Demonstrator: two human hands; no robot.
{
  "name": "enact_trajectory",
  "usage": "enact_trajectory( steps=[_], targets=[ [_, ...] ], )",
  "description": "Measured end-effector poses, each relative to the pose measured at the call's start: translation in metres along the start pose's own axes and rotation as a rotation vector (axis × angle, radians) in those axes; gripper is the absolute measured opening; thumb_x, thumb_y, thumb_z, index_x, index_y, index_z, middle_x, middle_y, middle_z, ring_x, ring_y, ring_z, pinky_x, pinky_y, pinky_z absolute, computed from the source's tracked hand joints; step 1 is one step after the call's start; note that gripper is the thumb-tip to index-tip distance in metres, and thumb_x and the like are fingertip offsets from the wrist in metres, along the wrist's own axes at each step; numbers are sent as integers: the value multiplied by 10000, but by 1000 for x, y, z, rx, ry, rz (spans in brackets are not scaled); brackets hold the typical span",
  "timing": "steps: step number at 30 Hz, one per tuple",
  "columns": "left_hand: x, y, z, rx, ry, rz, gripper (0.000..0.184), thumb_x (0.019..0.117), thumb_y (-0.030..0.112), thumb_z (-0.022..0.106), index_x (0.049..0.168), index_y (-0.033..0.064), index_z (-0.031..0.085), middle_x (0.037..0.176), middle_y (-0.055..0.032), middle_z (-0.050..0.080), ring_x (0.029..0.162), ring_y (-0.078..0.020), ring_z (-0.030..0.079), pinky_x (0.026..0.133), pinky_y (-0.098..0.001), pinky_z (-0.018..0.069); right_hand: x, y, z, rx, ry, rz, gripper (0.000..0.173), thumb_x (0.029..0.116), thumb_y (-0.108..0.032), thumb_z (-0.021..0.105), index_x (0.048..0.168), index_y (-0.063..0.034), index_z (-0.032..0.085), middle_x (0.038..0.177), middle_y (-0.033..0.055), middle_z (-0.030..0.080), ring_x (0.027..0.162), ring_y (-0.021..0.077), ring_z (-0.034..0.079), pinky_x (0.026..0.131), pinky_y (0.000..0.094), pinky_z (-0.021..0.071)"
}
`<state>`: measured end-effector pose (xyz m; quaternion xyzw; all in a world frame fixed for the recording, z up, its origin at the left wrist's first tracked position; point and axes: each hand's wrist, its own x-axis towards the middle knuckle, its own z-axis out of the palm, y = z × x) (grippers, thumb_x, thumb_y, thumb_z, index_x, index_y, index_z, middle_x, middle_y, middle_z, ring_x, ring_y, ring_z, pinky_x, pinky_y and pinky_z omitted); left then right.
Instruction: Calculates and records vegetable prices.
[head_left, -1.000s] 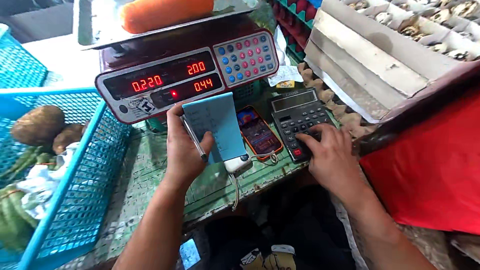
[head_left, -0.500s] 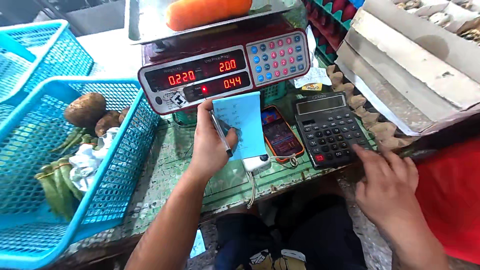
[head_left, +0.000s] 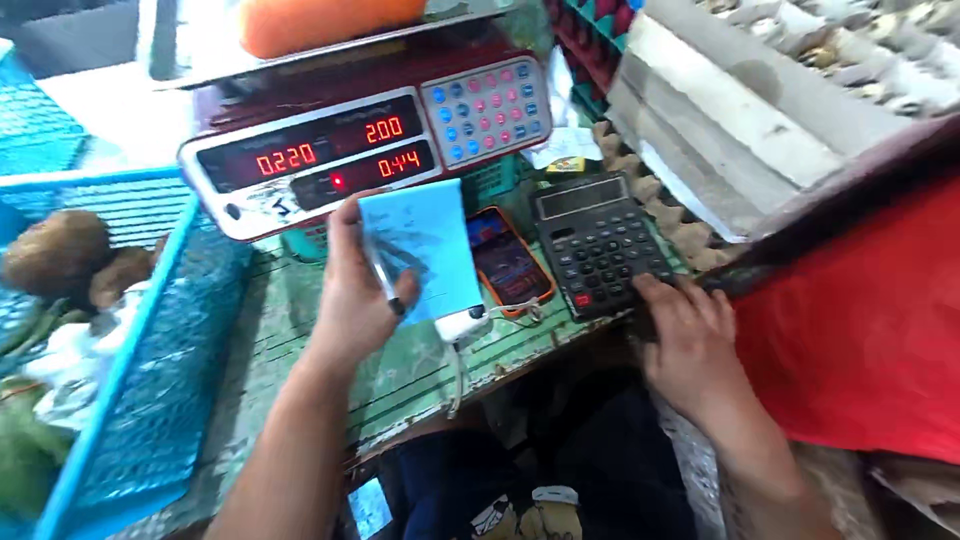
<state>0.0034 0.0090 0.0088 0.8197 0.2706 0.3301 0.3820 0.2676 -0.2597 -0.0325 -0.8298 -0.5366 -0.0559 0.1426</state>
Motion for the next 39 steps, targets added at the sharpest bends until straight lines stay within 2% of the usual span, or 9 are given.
enact_trajectory(
  steps=[3, 6, 9, 12, 17, 20, 27, 31, 39],
  targets=[
    [2, -1, 2, 1, 32, 18, 854, 797, 96, 702, 1532, 152, 271, 1359, -48, 575, 1149, -80, 645, 919, -301, 592, 11, -1, 6, 33, 73, -99, 637, 794, -12, 568, 1422, -122, 589, 1507, 147, 532, 1446, 434, 412, 1134, 725, 286],
    [2, -1, 2, 11, 47, 23, 847, 795, 48, 691, 1528, 141, 275, 1352, -55, 578, 1150, -80, 643, 919, -297, 588, 27, -6, 14, 80, 114, -200, 554, 878, -123, 448, 1411, -148, 599, 1533, 64, 527, 1483, 365, 380, 1159, 676, 270],
    [1, -2, 1, -9, 40, 18, 856, 802, 34, 695, 1537, 165, 276, 1366, -47, 582, 1155, -89, 651, 908, -299, 602, 37, -5, 17, 120, 62, -172, 533, 1054, -454, 353, 1426, -145, 576, 1477, 50, 580, 1477, 365, 393, 1197, 679, 217],
    [2, -3, 2, -40, 34, 22, 850, 798, 43, 688, 1532, 156, 274, 1362, -40, 582, 1159, -83, 646, 907, -289, 600, 31, -4, 11, 155, 136, -182, 697, 1022, -659, 347, 1390, -117, 582, 1428, 125, 599, 1442, 413, 417, 1178, 691, 244],
    [2, -1, 3, -118, 23, 39, 837, 819, -14, 673, 1536, 141, 270, 1364, -51, 582, 1142, -98, 660, 890, -294, 614, 9, -4, 25, 106, 123, -186, 688, 1007, -697, 325, 1328, -189, 660, 1505, 212, 514, 1445, 497, 381, 1162, 735, 233],
    [0, 1, 3, -129, 22, 41, 824, 819, -46, 655, 1531, 127, 277, 1355, -59, 588, 1123, -98, 668, 882, -291, 615, 4, -1, 19, 104, 128, -122, 698, 1008, -668, 375, 1369, -128, 629, 1493, 234, 517, 1422, 511, 403, 1146, 731, 264],
    [4, -1, 3, -181, 30, 51, 802, 819, -65, 652, 1523, 89, 299, 1338, -78, 603, 1128, -111, 670, 908, -303, 613, -5, 5, 21, 66, 130, -53, 748, 997, -662, 409, 1458, -88, 543, 1494, 178, 548, 1435, 486, 408, 1148, 728, 242],
    [6, -5, 3, -189, 42, 68, 813, 794, -68, 674, 1510, 56, 308, 1327, -98, 610, 1143, -122, 664, 933, -305, 603, -4, 6, 20, 86, 140, -37, 757, 999, -650, 422, 1479, -72, 516, 1470, 194, 569, 1418, 496, 429, 1157, 723, 222],
    [7, -2, 2, -194, 4, -1, 945, 759, -76, 720, 1565, 109, 262, 1381, -99, 581, 1175, -136, 651, 939, -312, 602, -6, 9, 18, 122, 132, 4, 774, 983, -665, 437, 1500, -92, 499, 1481, 189, 559, 1434, 493, 408, 1170, 723, 198]
  ],
)
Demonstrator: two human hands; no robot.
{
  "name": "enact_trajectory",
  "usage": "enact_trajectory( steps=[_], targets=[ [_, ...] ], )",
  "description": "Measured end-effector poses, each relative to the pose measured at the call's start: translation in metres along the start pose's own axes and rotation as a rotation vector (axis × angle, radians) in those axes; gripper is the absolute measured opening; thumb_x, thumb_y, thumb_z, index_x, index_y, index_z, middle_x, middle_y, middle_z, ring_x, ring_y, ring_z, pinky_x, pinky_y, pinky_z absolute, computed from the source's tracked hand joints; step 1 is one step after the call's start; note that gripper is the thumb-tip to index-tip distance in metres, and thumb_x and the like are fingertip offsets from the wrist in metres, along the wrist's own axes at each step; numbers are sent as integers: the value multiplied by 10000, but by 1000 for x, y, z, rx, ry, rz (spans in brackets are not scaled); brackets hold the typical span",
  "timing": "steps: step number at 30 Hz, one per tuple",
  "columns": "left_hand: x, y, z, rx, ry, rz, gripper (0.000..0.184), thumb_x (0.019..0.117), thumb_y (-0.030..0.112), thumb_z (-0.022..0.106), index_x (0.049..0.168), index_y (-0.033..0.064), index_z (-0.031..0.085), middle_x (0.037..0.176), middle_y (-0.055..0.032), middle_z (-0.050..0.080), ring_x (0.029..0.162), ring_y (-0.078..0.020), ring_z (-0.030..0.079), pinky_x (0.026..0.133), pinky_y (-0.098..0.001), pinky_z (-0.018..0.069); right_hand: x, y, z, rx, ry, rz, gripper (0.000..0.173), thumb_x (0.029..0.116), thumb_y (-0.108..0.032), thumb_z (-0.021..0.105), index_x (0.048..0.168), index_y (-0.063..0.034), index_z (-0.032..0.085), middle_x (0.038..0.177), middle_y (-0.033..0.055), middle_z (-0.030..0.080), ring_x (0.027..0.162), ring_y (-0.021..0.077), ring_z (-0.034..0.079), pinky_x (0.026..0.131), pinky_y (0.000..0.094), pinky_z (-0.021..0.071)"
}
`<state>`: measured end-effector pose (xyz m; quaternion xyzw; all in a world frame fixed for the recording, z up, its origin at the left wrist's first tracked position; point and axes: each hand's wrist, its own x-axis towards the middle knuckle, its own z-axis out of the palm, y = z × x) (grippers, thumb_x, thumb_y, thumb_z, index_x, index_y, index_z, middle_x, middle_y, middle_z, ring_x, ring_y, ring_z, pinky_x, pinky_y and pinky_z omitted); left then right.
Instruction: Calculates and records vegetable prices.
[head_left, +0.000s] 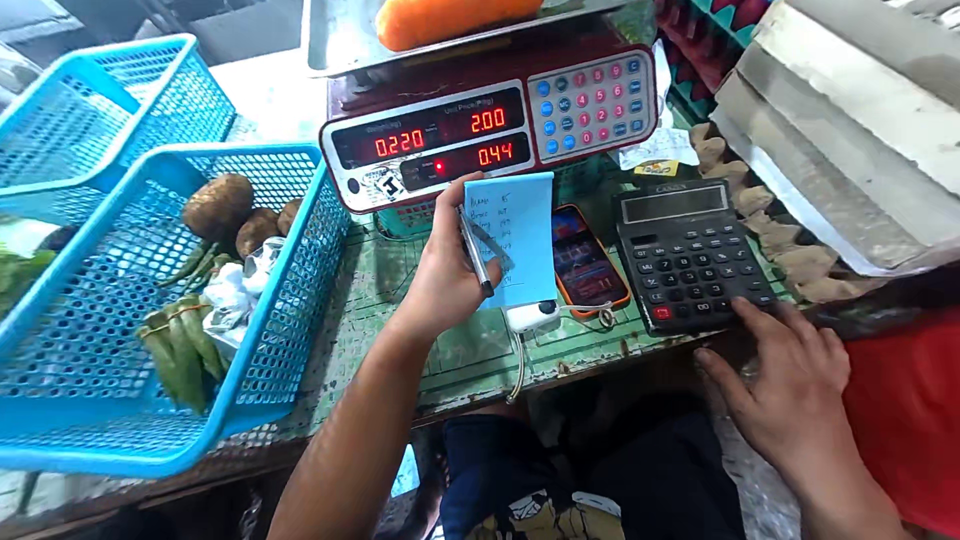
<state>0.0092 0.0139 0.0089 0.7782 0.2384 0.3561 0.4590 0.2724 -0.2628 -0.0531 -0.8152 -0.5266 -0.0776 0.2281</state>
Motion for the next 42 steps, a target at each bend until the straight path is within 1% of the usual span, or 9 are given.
enact_trajectory(
  steps=[6, 9, 12, 17, 21, 25, 28, 32, 42],
  targets=[
    [-6, 2, -4, 128, -77, -39, 1019, 791, 12, 749, 1610, 240, 188, 1449, -65, 540, 1171, -141, 655, 901, -353, 616, 5, -8, -4, -43, -15, -5, 756, 992, -657, 440, 1451, -67, 549, 1452, 184, 583, 1421, 497, 422, 1145, 755, 236],
    [-3, 1, 2, 117, -38, -44, 1008, 754, 66, 747, 1584, 226, 198, 1389, -45, 574, 1131, -106, 670, 871, -321, 622, 20, -13, -1, -65, 4, -37, 703, 987, -672, 449, 1411, -132, 602, 1480, 198, 538, 1453, 465, 385, 1163, 731, 232],
    [-3, 2, 3, 113, -17, -15, 1000, 758, 21, 731, 1584, 179, 189, 1386, -57, 568, 1144, -91, 661, 894, -298, 611, 36, -22, 9, -64, -12, -79, 667, 985, -696, 420, 1390, -214, 639, 1491, 200, 514, 1469, 446, 361, 1171, 725, 211],
    [-2, -3, 0, 37, -42, 20, 963, 801, -33, 705, 1594, 174, 198, 1391, -66, 575, 1138, -121, 672, 889, -314, 623, 47, -33, 17, -57, 13, -62, 663, 982, -703, 405, 1282, -194, 707, 1455, 219, 536, 1445, 462, 385, 1166, 730, 205],
    [-2, -4, 0, 39, -44, 49, 933, 817, -18, 691, 1594, 149, 200, 1393, -62, 571, 1162, -118, 658, 921, -310, 610, 44, -30, 16, -36, 1, -63, 642, 988, -685, 414, 1303, -204, 701, 1455, 231, 533, 1433, 476, 394, 1158, 733, 221],
    [-3, -3, 1, 32, -3, 55, 871, 846, -25, 663, 1585, 125, 226, 1386, -75, 571, 1148, -116, 662, 910, -300, 611, 26, -20, -2, -39, 18, -48, 680, 1000, -659, 411, 1380, -142, 635, 1495, 231, 514, 1429, 505, 394, 1158, 736, 229],
    [-2, -3, 2, 38, 38, 79, 835, 844, -22, 641, 1571, 101, 248, 1372, -77, 582, 1146, -106, 660, 913, -293, 607, 11, -12, -5, -69, 4, -18, 734, 991, -680, 408, 1425, -116, 588, 1481, 203, 548, 1413, 504, 420, 1139, 736, 239],
    [0, -8, 3, 55, 67, 140, 795, 836, -4, 632, 1546, 30, 274, 1362, -106, 587, 1169, -125, 648, 955, -303, 593, 2, -7, -4, -77, -38, -6, 777, 981, -689, 417, 1478, -104, 537, 1493, 145, 562, 1437, 476, 415, 1153, 753, 196],
    [-1, -8, 6, 157, 115, 171, 719, 829, -19, 593, 1504, 27, 350, 1270, -89, 651, 1078, -92, 685, 880, -288, 613, 4, -8, -6, -73, -53, 31, 795, 970, -699, 427, 1504, -115, 510, 1496, 140, 562, 1446, 466, 410, 1167, 736, 188]
  ],
)
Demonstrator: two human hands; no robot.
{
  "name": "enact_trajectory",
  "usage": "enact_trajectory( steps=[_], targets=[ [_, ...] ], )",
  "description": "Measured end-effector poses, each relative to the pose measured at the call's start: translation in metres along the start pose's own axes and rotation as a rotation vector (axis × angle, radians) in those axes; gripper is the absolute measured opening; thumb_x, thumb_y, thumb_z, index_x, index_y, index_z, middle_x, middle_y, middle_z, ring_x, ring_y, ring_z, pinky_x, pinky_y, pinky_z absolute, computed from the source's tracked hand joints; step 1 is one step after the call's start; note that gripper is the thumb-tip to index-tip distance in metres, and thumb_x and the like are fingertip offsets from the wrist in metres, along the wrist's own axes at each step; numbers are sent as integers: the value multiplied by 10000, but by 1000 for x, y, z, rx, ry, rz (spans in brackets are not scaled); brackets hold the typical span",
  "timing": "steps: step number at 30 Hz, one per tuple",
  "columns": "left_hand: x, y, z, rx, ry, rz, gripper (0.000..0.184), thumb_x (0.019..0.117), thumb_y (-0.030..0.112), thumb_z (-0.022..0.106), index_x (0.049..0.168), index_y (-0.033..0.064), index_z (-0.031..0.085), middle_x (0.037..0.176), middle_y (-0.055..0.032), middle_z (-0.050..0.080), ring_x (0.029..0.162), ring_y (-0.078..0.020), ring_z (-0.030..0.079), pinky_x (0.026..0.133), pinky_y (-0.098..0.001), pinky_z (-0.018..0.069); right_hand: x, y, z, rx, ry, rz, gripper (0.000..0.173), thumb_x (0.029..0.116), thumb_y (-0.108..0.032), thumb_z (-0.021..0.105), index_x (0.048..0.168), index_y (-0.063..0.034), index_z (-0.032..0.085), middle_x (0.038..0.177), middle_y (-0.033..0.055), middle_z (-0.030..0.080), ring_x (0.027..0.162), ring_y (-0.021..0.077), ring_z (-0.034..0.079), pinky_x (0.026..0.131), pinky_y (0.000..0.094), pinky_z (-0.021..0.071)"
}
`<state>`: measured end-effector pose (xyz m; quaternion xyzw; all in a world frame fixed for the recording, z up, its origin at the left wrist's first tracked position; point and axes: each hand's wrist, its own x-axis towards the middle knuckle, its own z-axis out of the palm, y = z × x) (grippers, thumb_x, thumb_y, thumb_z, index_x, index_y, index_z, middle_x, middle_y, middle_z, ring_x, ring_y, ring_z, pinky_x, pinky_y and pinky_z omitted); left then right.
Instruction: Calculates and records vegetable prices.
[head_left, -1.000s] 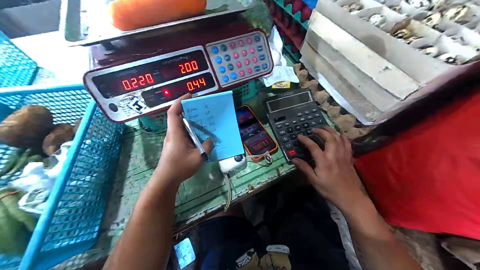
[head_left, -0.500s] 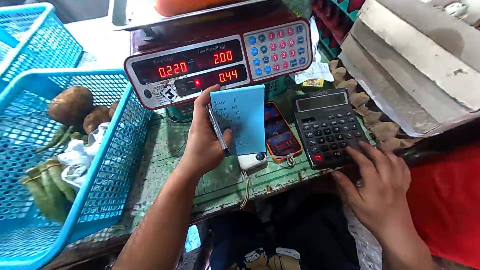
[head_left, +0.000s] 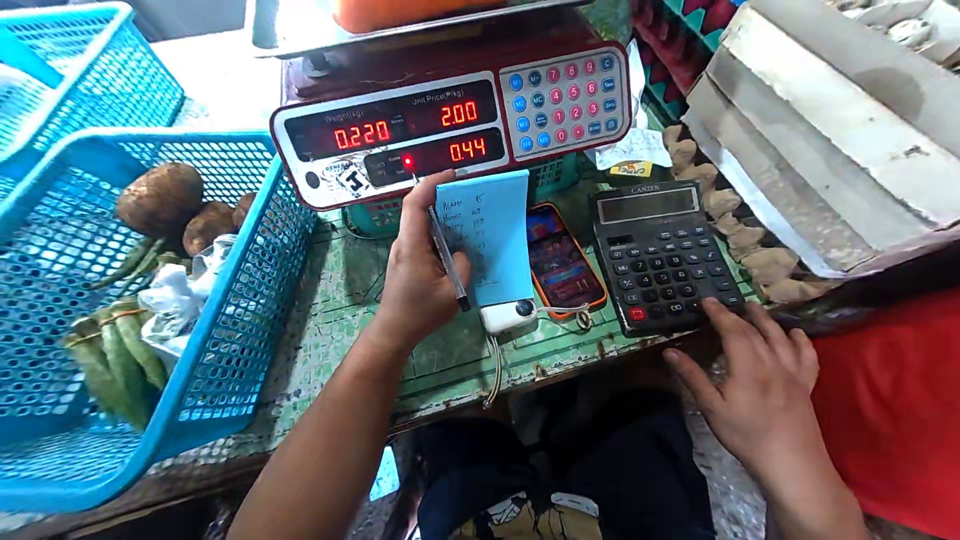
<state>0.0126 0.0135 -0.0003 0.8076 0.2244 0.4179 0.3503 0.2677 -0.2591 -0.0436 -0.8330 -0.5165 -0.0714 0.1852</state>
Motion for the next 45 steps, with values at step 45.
enact_trajectory(
  steps=[45],
  targets=[
    [0, 5, -2, -41, -4, -52, 683, 847, -6, 613, 1488, 14, 378, 1281, -119, 647, 1106, -122, 675, 928, -337, 597, 0, 0, -2, 21, -8, 21, 797, 952, -676, 488, 1498, -96, 509, 1470, 184, 570, 1431, 488, 417, 1158, 753, 200]
  ],
)
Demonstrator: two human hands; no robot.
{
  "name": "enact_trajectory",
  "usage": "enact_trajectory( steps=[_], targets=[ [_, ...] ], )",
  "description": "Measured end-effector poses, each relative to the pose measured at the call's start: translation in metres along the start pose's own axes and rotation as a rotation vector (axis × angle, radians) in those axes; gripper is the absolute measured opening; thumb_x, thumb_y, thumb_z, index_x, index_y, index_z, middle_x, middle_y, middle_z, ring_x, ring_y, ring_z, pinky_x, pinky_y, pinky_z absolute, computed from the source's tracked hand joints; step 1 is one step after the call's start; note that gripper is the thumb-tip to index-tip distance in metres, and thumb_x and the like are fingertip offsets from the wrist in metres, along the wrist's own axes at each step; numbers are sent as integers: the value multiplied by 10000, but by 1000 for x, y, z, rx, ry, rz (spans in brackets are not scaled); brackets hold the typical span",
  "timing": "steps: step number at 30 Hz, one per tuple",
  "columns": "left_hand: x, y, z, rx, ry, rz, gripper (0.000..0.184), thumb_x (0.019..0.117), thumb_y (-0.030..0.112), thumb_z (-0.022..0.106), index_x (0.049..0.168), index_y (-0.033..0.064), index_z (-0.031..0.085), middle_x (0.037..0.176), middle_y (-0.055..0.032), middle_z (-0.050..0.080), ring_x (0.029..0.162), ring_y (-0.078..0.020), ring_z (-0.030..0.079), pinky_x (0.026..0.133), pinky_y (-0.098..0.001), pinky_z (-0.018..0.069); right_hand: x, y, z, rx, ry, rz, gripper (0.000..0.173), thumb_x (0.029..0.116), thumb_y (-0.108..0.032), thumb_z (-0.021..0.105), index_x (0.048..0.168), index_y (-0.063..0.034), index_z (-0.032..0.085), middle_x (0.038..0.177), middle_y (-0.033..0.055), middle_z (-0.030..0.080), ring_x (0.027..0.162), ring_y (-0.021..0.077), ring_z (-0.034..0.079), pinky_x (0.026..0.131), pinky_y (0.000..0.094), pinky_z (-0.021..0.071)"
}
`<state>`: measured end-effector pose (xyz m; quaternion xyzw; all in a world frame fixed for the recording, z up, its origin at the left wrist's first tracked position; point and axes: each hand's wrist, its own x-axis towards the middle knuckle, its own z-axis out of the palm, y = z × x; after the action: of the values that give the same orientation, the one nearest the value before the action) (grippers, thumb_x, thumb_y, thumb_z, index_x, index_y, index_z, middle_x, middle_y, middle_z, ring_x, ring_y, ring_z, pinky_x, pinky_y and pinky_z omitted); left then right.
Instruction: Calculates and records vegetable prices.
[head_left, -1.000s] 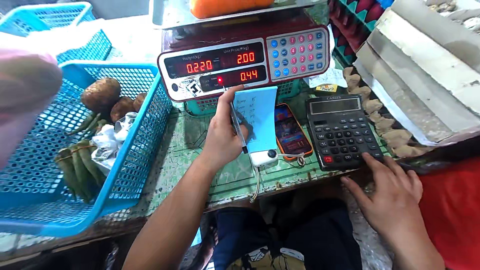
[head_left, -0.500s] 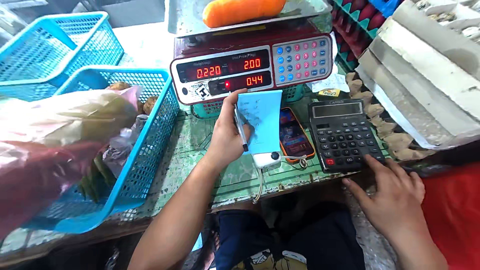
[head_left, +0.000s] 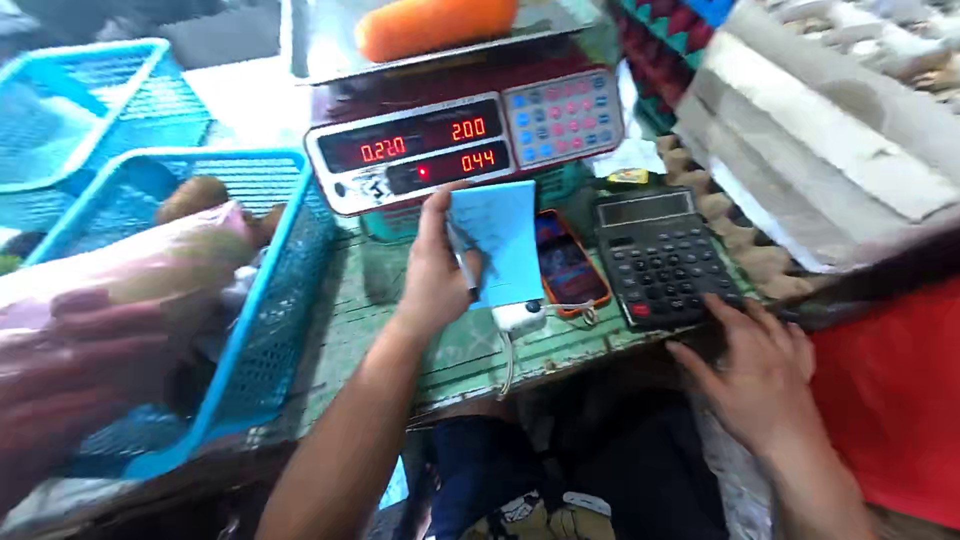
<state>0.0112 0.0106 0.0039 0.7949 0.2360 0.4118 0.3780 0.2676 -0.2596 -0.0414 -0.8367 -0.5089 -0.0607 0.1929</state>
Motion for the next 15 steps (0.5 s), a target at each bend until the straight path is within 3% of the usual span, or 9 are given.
enact_trajectory(
  steps=[2, 8, 11, 15],
  targets=[
    [1, -2, 0, -17, -19, -7, 678, 854, -5, 604, 1494, 43, 387, 1286, -99, 652, 1106, -118, 678, 926, -334, 601, 0, -1, -1, 11, 8, 9, 807, 946, -683, 486, 1491, -88, 515, 1451, 203, 580, 1422, 503, 421, 1151, 758, 198],
    [0, -1, 2, 27, -29, -11, 681, 859, 61, 608, 1501, 77, 383, 1312, -73, 635, 1114, -88, 663, 916, -296, 592, -1, -1, -1, -24, -8, 29, 805, 954, -690, 479, 1488, -90, 521, 1458, 147, 590, 1439, 454, 426, 1172, 730, 214],
    [-5, 3, -4, 69, -60, -48, 701, 888, 67, 598, 1537, 142, 344, 1339, -71, 618, 1094, -96, 672, 885, -314, 596, 0, -5, 2, -45, -24, 25, 795, 961, -688, 476, 1484, -92, 527, 1483, 139, 571, 1446, 461, 411, 1162, 742, 221],
    [-2, 1, 1, 41, -35, -47, 690, 871, 74, 593, 1512, 138, 347, 1288, -37, 626, 1043, -44, 675, 849, -261, 600, 9, -13, 4, -91, 18, -35, 736, 971, -703, 443, 1416, -140, 607, 1489, 142, 553, 1452, 440, 402, 1159, 744, 221]
  ],
)
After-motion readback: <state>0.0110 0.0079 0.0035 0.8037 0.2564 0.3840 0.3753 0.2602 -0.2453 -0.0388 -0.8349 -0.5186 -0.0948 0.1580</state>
